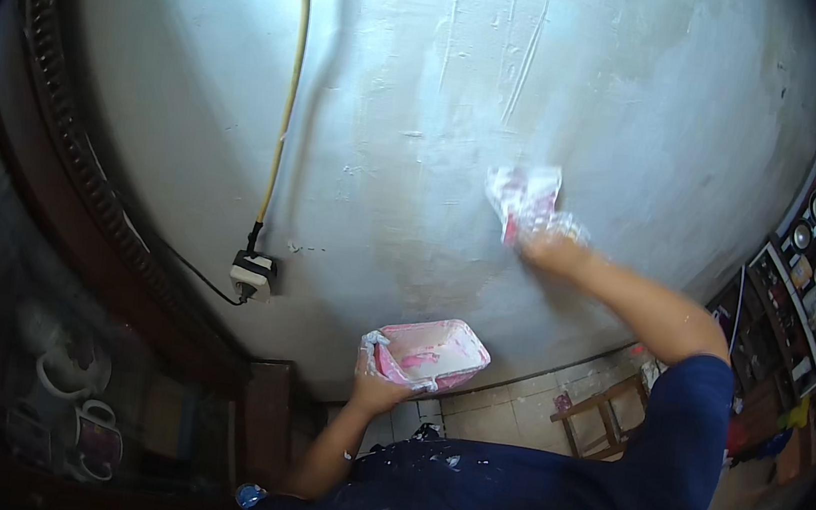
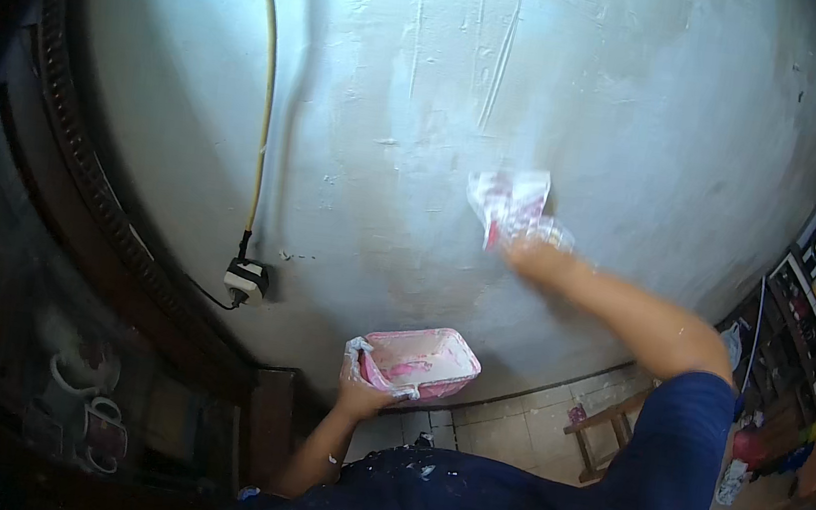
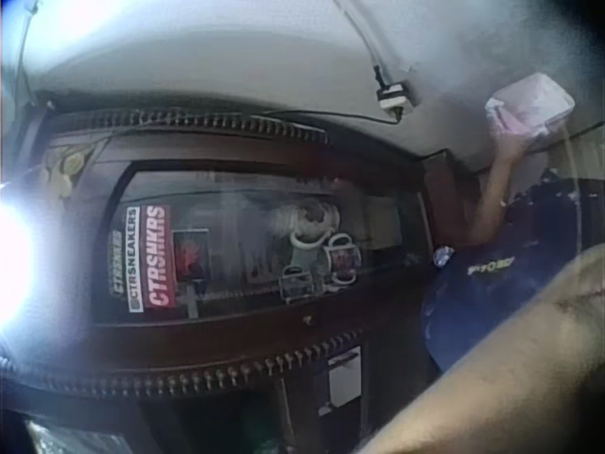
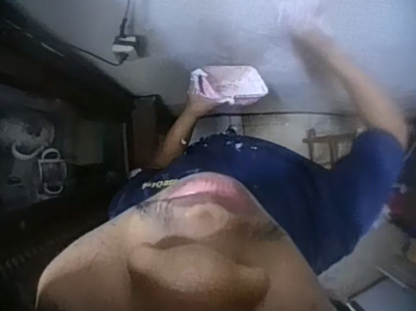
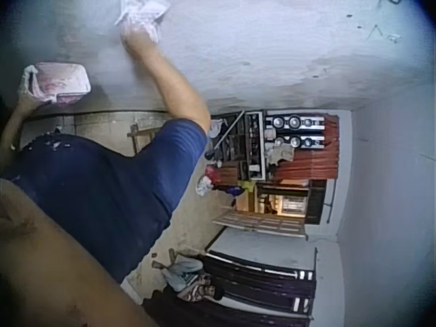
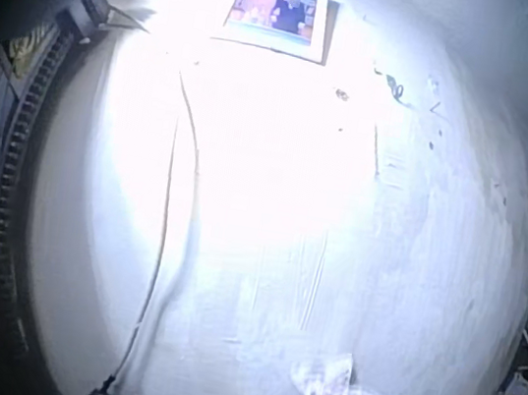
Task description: The person applies wall filler from a plastic container onto a wall using a putty knife spreader tool.
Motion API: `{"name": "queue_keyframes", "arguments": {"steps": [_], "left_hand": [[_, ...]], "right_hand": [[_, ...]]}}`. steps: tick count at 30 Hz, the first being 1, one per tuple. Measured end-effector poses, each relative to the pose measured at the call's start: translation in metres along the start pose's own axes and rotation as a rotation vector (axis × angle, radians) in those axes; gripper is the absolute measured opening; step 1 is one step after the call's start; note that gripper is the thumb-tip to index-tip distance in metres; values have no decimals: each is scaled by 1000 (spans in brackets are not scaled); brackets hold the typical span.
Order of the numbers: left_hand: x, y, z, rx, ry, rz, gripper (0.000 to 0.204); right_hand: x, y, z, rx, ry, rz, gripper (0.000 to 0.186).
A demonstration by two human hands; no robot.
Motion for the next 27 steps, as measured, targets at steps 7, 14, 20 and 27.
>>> {"name": "queue_keyframes", "arguments": {"steps": [7,14,20,27], "left_hand": [[13,6,20,-105,-102,21,107],[19,-13,9,1,-72,-27,103],[-2,-8,2,-4,-109,-46,100],[-14,4,5,1,-166,38,80]], "right_hand": [[-121,9,-55,166,-228,-349,47],[-230,-27,-170,295,329,-711,29],[-48,-40,31,-150,-57,-358,24],[-172,-38,-62,110,-108,-565,30]]}}
Point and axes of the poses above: each hand's wrist, its own y-axis away from the middle knuckle, its own x-axis out of the palm, z = x × y, the point moved 8 cm from there along -y, towards the middle knuckle, and after that the axes turned 10 degrees about -x, right-handed, at the moved point
